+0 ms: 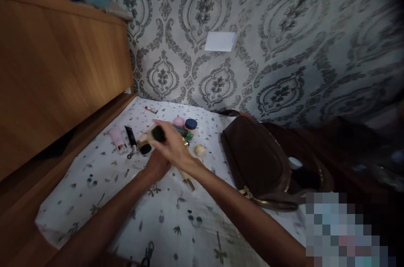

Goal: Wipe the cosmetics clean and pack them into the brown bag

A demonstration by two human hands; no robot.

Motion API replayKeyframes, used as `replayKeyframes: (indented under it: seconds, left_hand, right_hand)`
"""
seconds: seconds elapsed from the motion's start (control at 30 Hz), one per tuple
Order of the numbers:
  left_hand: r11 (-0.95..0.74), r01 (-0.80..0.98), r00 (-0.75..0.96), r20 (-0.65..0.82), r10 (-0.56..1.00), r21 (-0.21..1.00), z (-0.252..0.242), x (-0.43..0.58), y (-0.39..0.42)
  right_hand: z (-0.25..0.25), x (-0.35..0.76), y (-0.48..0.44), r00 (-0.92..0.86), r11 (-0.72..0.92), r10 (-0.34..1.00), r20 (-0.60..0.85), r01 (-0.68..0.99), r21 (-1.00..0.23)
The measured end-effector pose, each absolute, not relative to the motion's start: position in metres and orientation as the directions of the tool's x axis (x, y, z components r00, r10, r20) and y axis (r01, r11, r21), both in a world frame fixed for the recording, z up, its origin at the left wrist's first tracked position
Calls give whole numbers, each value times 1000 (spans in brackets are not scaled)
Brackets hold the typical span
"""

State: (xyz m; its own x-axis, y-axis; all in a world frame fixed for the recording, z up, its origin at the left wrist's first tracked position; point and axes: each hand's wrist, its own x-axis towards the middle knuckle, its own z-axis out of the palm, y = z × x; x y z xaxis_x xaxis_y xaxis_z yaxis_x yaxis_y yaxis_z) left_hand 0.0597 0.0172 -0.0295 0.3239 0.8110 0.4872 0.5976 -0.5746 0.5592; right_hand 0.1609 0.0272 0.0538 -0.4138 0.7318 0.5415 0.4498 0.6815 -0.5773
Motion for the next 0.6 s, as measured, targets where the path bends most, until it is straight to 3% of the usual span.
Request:
replayKeyframes:
  seconds: [0.13,0.3,0.6]
  left_hand:
    - [-639,565,377,525,763,522,-24,61,14]
    - [-597,549,285,540,792,586,-21,60,13]
    - [-383,528,-65,486,872,758,-8,44,20]
  right_hand:
    - [23,244,9,-108,490,851,514,513,-705]
    - [-17,305,-20,129,224,925,357,573,-788]
    - [-54,321,-36,215,128,934,284,540,-832]
